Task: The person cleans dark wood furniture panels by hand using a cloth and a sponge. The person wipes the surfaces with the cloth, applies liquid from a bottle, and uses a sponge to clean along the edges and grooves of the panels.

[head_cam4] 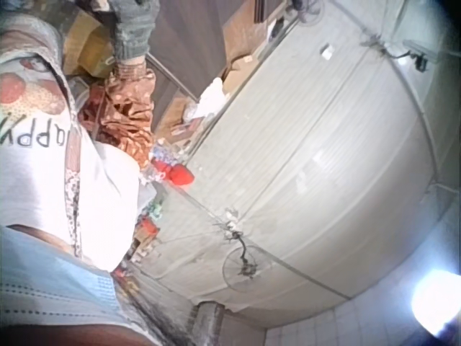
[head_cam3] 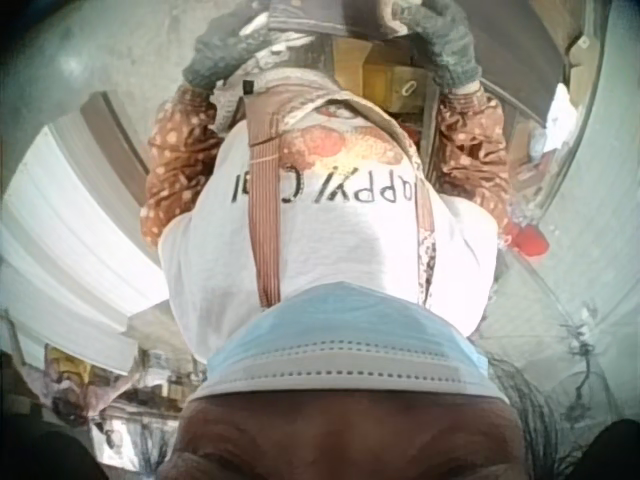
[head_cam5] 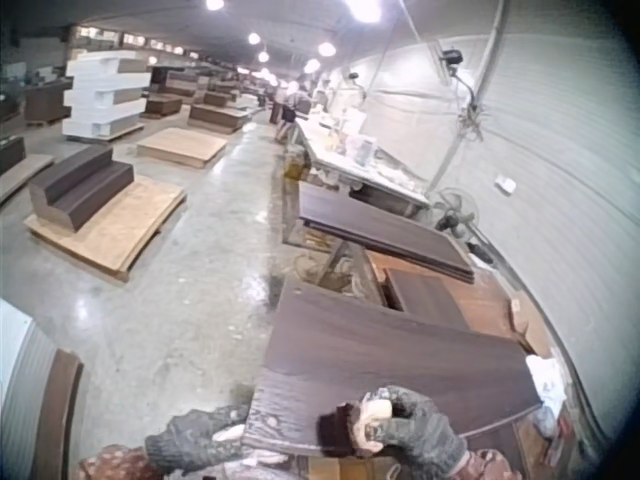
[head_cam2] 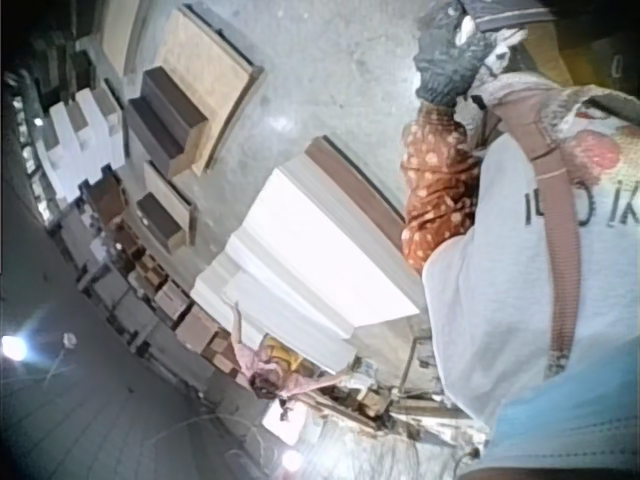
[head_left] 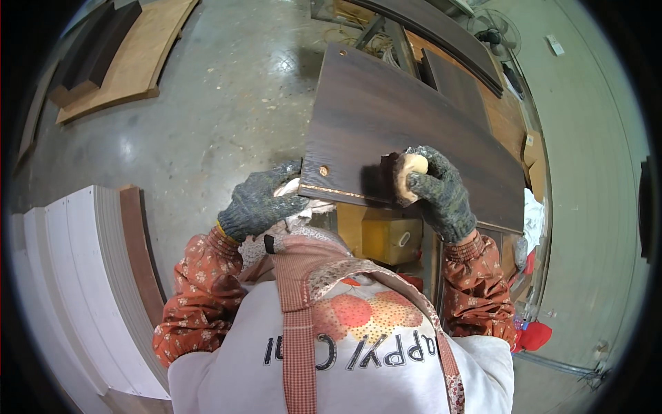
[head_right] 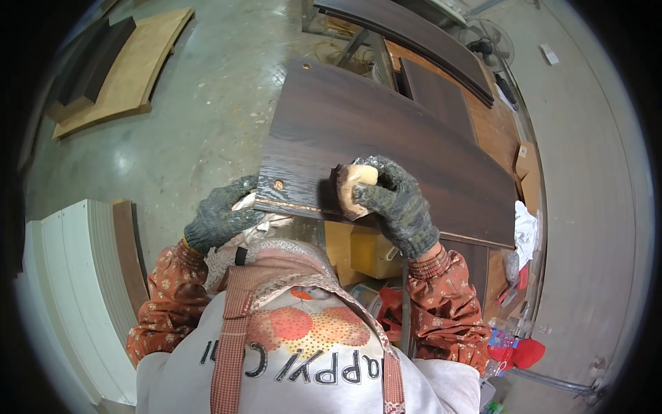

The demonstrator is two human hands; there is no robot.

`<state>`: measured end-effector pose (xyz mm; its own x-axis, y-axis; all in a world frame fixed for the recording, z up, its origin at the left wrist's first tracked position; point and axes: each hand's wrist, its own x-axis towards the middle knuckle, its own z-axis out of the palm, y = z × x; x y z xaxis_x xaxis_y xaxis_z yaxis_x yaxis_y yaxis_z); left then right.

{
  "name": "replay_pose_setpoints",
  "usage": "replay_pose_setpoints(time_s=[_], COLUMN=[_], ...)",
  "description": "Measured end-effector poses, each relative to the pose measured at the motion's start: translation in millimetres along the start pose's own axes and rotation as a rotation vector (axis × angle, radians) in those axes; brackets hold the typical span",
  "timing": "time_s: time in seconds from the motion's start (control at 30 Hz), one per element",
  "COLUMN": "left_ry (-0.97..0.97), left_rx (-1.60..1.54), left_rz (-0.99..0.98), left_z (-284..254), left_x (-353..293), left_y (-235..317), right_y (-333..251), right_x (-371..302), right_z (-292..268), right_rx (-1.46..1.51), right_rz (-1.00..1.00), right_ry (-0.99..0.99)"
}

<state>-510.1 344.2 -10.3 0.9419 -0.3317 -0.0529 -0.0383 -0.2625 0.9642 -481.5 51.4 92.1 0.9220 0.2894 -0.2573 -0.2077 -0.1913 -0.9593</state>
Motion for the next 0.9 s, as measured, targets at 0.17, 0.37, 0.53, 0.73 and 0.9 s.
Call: replay_pose_setpoints(time_s=[0.17, 0.37, 0.53, 0.73, 0.9], left_ry=[0.028, 0.008, 0.021, 0.024, 0.017], left_rx=[0.163, 0.053, -0.019, -0.05, 0.431], left_rz=[0.014, 0.031, 0.03, 0.113, 0.313], left_z=[3.6, 3.0, 3.3, 6.7, 20.3], left_x=[0.3, 0.7, -6.4, -3.6, 4.0], left_y=[-20.1, -12.6, -21.0, -18.9, -46.2], right_y=[-17.6, -8.6, -9.1, -6.3, -7.7], right_x=[13.4, 40.2, 28.3, 26.5, 41.1], right_z=[41.2, 96.3, 86.0, 91.6, 119.1], right_rx=[-0.761, -1.269, -1.52, -1.47, -1.515], right_rz=[-0.581, -1.023, -0.968, -0.947, -0.907], right_ry=[-0.055, -0.243, -0.272, -0.244, -0.241])
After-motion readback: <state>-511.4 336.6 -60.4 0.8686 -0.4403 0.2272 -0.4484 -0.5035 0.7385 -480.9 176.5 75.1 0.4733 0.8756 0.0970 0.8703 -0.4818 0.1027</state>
